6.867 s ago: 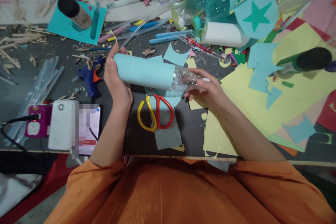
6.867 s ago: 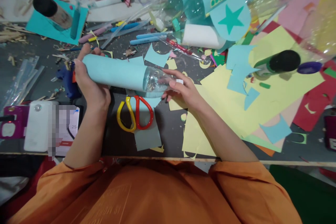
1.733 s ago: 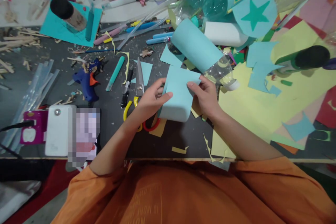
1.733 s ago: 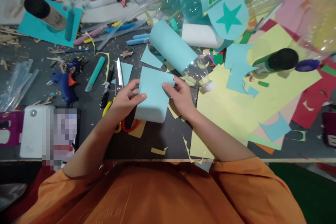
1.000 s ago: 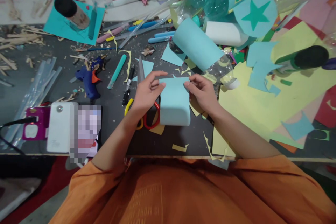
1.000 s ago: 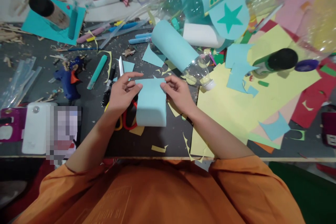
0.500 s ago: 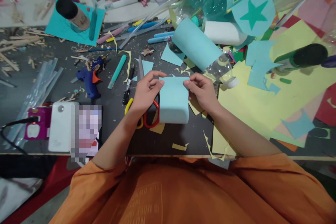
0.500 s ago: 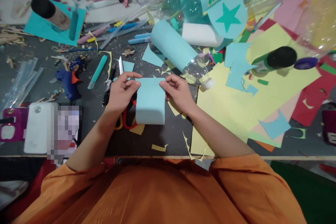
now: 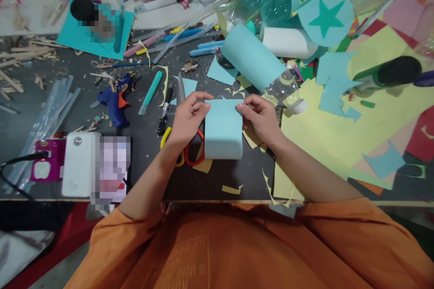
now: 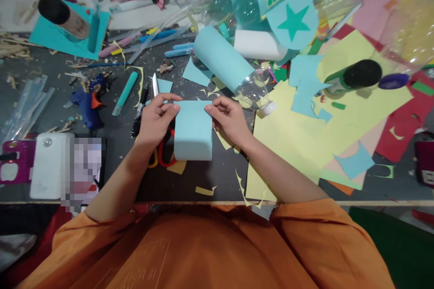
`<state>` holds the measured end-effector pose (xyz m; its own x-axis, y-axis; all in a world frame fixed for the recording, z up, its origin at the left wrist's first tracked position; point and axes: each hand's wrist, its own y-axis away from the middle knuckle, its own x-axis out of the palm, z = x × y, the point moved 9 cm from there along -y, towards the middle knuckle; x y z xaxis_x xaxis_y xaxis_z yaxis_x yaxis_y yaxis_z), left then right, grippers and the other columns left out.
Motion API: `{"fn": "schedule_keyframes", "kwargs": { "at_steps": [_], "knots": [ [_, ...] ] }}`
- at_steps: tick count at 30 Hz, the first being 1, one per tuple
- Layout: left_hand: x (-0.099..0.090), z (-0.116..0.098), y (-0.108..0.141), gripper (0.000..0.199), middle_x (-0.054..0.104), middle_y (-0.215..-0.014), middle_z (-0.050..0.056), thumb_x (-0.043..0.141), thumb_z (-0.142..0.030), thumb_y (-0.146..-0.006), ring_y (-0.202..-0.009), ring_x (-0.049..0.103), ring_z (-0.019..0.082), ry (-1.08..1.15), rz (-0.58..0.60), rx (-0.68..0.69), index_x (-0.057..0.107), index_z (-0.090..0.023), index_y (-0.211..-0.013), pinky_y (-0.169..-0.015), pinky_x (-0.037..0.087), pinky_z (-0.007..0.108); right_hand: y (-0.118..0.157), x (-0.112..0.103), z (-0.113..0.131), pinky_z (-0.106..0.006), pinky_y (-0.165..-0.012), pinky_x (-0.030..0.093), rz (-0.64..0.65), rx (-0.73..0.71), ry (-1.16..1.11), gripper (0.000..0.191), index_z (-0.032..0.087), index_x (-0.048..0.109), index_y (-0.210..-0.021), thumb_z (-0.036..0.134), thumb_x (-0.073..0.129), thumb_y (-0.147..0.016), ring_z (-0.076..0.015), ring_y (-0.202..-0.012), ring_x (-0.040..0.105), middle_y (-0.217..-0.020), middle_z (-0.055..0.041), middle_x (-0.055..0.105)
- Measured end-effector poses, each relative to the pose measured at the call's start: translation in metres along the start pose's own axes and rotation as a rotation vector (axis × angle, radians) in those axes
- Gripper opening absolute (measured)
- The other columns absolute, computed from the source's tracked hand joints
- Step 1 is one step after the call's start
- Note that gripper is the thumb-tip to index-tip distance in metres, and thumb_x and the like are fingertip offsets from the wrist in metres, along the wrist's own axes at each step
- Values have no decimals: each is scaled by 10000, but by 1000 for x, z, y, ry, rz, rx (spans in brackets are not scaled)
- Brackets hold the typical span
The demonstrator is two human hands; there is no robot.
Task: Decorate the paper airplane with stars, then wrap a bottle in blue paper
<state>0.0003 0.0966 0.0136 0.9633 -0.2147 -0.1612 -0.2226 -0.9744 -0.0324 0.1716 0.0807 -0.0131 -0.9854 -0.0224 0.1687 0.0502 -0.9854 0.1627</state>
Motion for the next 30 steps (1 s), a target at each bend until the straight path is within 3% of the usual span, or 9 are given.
{"fn": "schedule_keyframes", "kwargs": {
  "at_steps": [4,20,26,30],
  "knots": [
    [-1,-3,0,118,204,-532,-88,657,-341,-890,-482,192,88,-17,-17,37,640,-233,-936,-473,194,236,1,1,3,-213,-381,381,2,-5,-26,498,226,606,-694,669,826,-637,-70,-383,463,-461,97,475],
    [-2,-10,0,114,267,-512,-81,588,-168,-893,-476,206,81,-21,-14,93,693,-210,-911,-459,195,226,1,0,5,-220,-402,404,-4,-4,-13,465,228,604,-671,640,819,-659,-73,-396,480,-456,94,500],
    [0,-7,1,60,300,-557,-80,657,-236,-857,-497,264,80,18,1,49,677,-215,-910,-487,269,220,1,0,5,-228,-408,400,-17,-13,-44,471,226,590,-646,627,837,-650,-69,-386,459,-456,92,483],
    [0,0,1,199,272,-608,-81,708,-250,-799,-529,311,90,15,1,-30,663,-234,-993,-526,334,218,2,-1,3,-240,-422,408,-21,-19,-4,441,237,577,-657,614,803,-704,-78,-403,457,-472,86,475]
  ]
}}
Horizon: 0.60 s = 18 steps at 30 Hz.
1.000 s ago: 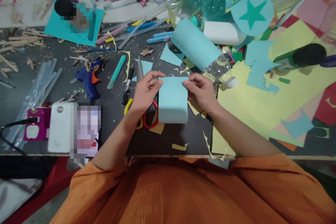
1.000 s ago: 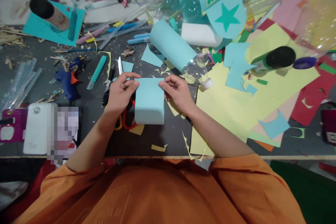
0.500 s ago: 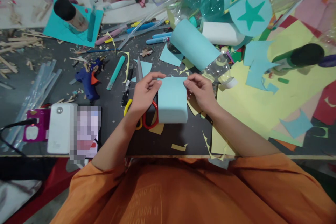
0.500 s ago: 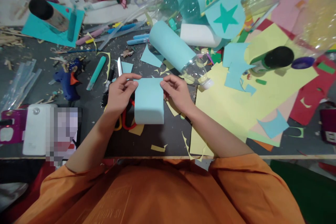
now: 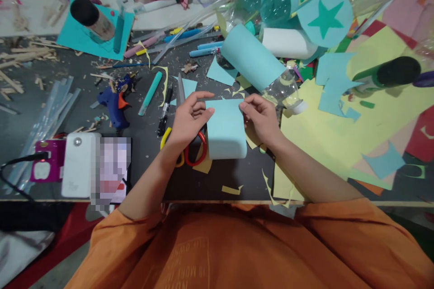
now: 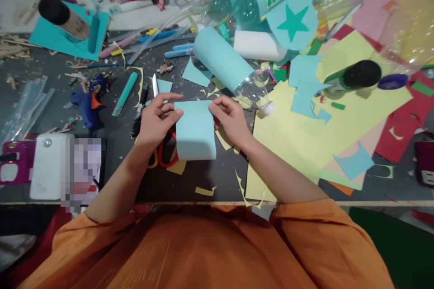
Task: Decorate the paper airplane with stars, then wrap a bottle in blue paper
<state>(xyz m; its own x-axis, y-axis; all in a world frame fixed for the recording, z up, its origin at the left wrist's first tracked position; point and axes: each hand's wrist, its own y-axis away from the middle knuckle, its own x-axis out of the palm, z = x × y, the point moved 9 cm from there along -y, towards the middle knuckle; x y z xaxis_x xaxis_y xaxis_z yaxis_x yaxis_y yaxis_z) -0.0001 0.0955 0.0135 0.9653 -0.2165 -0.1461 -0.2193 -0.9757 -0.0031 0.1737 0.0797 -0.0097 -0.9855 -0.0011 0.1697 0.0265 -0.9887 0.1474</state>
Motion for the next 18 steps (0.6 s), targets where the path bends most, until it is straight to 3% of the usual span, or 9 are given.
{"fn": "schedule_keyframes", "kwargs": {
  "at_steps": [12,18],
  "knots": [
    [-2,1,-1,133,505,-652,-31,671,-205,-817,-608,485,102,-33,-25,37,697,-211,-947,-594,433,210,0,1,3,-239,-411,403,-13,6,-14,504,232,578,-636,669,828,-632,-79,-395,455,-461,91,461],
    [-2,3,-1,122,528,-663,-21,673,-201,-815,-641,539,113,-9,-8,30,698,-210,-934,-610,454,222,-1,0,-1,-244,-418,405,-1,17,-18,506,237,574,-644,675,826,-634,-82,-399,445,-465,90,454]
  ]
}}
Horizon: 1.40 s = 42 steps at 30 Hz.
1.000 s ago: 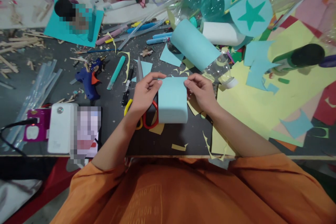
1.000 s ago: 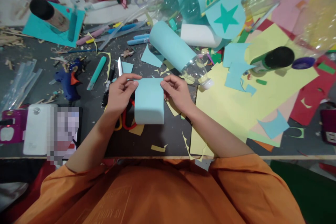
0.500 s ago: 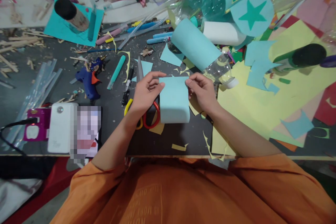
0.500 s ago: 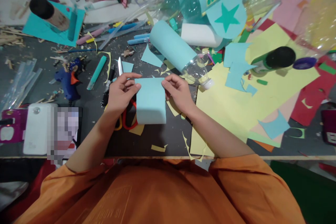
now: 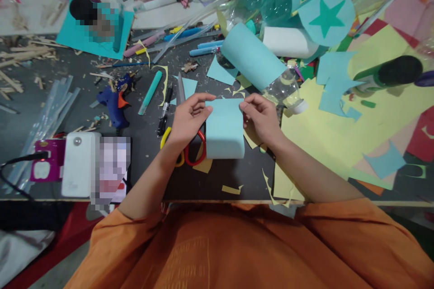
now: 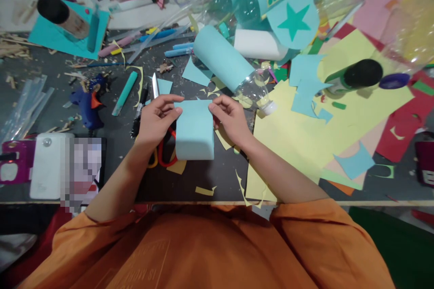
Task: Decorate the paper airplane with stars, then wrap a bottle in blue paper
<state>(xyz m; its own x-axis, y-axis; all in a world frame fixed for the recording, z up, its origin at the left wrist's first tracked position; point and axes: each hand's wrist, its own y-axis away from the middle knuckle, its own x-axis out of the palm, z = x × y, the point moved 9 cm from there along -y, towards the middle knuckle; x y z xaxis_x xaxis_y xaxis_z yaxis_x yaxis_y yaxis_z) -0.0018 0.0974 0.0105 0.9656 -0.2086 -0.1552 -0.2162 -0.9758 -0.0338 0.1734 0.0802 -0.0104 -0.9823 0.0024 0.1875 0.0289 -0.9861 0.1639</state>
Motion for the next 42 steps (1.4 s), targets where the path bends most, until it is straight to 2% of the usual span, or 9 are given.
{"fn": "schedule_keyframes", "kwargs": {
  "at_steps": [12,16,21,28,42],
  "knots": [
    [1,-1,0,109,528,-666,-15,679,-226,-837,-640,533,120,-20,14,1,692,-216,-945,-606,459,228,0,1,1,-247,-422,410,7,-5,23,501,243,565,-645,687,796,-668,-83,-404,443,-466,83,471],
    [0,-3,1,123,442,-630,-37,684,-251,-826,-611,486,113,-18,6,13,699,-218,-943,-602,445,230,1,2,2,-246,-425,406,18,-3,29,506,241,556,-644,687,792,-671,-82,-410,442,-474,81,472],
    [0,-4,1,148,307,-591,-65,697,-285,-835,-544,357,100,-21,-11,10,684,-229,-972,-552,366,230,1,2,2,-243,-417,402,18,-5,11,509,240,564,-651,687,808,-648,-82,-408,444,-470,88,446],
    [-2,3,0,387,428,-601,-71,711,-333,-801,-523,351,96,-17,-11,-55,591,-252,-1160,-543,339,240,0,1,-1,-244,-423,413,14,-11,32,500,242,565,-663,689,788,-673,-83,-410,457,-475,89,448],
    [-1,-2,1,125,371,-595,-53,651,-238,-853,-549,364,109,-42,-20,-20,708,-234,-965,-565,365,248,1,0,2,-242,-418,409,2,-14,22,497,239,574,-646,679,805,-658,-80,-396,462,-458,91,468]
  ]
}}
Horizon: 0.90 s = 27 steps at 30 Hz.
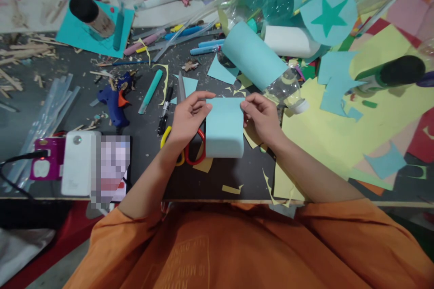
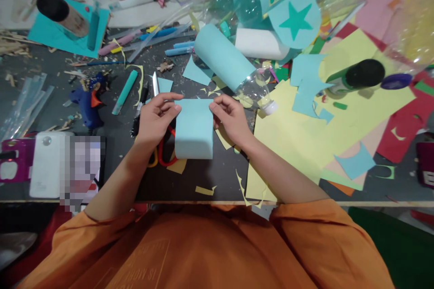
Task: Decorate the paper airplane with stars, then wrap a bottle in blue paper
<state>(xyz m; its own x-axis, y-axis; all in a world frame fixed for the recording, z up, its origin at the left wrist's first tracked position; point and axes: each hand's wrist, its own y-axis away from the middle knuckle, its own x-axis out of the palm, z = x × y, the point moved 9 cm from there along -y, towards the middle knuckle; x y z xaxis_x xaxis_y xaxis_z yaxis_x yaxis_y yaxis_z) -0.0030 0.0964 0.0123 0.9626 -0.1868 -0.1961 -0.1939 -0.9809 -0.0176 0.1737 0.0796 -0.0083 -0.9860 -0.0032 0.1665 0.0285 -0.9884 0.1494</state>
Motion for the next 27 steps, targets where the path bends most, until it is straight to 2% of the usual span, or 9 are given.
{"fn": "schedule_keyframes", "kwargs": {
  "at_steps": [5,11,14,18,23,27],
  "knots": [
    [-1,-1,1,130,444,-612,-44,631,-202,-864,-564,397,103,3,-15,19,712,-215,-965,-574,376,236,0,0,2,-236,-408,399,-6,-4,-13,492,236,580,-641,663,825,-639,-75,-389,459,-455,92,472],
    [-3,-2,2,171,448,-612,-48,632,-225,-873,-577,436,97,-37,-28,38,730,-209,-1011,-589,408,215,-1,0,-1,-230,-409,397,7,-13,-16,490,232,581,-658,665,812,-663,-75,-389,468,-457,97,469],
    [-1,-3,1,181,528,-655,-30,621,-231,-880,-631,521,112,-59,-11,50,729,-205,-1022,-645,467,228,-1,0,-2,-231,-411,401,14,-11,-19,490,232,578,-661,662,813,-667,-76,-391,469,-461,96,463],
    [-1,-5,1,153,601,-686,-20,620,-199,-871,-637,559,109,-44,-13,63,723,-194,-985,-638,476,221,-1,0,-2,-235,-414,406,20,-10,-8,490,239,575,-668,674,801,-676,-79,-403,463,-469,95,452],
    [-1,-4,1,148,596,-678,-20,636,-238,-879,-646,574,117,-72,-2,57,718,-193,-994,-651,486,230,-1,1,-1,-231,-418,407,28,-7,-23,490,230,577,-667,661,813,-671,-75,-403,468,-472,92,471],
    [-1,-4,0,151,524,-632,-35,650,-274,-883,-595,511,107,-88,-3,64,717,-198,-994,-613,453,226,-1,2,-1,-230,-419,410,41,-16,-2,497,231,572,-675,676,791,-690,-76,-413,464,-479,92,449]
  ]
}}
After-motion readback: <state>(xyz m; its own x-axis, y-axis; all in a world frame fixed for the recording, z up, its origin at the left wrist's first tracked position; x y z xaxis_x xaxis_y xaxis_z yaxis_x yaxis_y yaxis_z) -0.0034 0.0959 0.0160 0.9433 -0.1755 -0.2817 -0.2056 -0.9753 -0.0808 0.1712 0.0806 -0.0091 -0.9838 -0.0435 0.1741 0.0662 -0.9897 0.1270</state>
